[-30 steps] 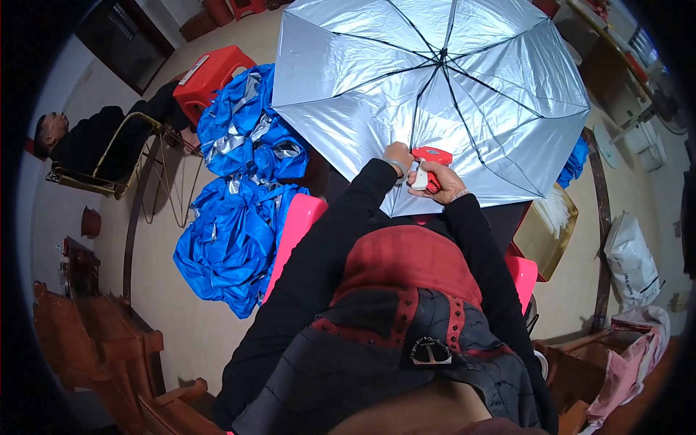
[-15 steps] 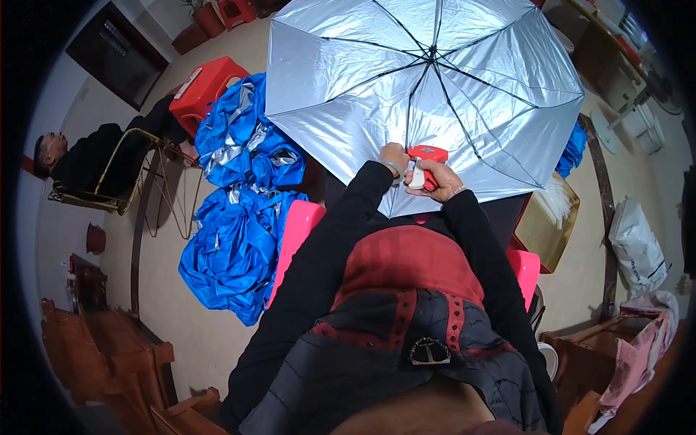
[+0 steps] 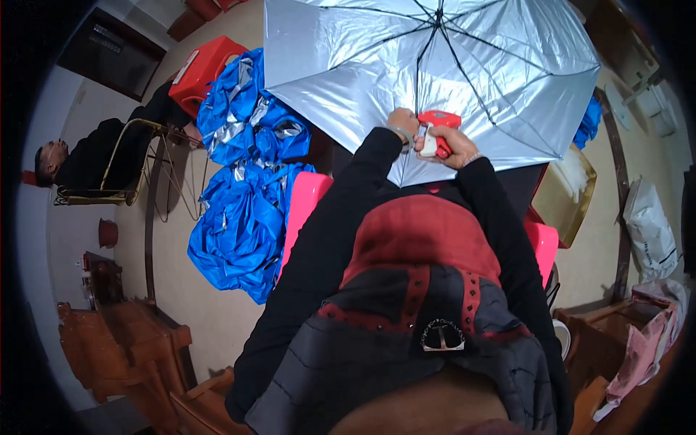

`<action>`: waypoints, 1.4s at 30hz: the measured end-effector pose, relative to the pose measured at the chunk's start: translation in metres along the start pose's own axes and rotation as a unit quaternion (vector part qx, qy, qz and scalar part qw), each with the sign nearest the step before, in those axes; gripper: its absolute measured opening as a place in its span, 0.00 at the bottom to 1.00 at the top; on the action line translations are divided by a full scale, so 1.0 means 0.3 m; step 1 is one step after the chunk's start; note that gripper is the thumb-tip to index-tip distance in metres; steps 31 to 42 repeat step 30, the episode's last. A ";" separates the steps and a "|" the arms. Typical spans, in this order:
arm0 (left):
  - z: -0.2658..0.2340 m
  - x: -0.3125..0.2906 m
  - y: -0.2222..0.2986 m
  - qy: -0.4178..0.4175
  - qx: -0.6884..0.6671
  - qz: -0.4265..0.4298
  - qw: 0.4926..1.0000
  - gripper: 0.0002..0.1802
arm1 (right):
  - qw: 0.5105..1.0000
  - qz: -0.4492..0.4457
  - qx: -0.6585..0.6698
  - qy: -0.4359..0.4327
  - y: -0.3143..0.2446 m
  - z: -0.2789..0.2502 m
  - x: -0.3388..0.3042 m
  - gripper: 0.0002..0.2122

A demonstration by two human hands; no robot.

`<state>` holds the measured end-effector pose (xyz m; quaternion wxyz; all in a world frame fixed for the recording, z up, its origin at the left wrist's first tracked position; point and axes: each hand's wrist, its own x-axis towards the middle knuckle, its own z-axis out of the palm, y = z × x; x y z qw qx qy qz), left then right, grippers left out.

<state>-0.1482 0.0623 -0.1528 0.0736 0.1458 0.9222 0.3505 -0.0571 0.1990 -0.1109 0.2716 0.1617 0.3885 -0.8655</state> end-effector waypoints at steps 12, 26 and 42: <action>0.025 0.022 -0.011 -0.057 -0.025 -0.004 0.998 0.12 | 1.000 -0.026 0.005 0.012 0.014 -0.069 0.036 0.04; 0.024 0.017 -0.010 -0.005 0.113 0.023 0.993 0.13 | 0.995 -0.072 -0.032 0.064 0.004 0.027 -0.002 0.10; 0.006 0.024 0.019 -0.021 0.098 -0.047 0.994 0.15 | 0.982 -0.142 -0.028 0.119 -0.041 0.038 -0.036 0.11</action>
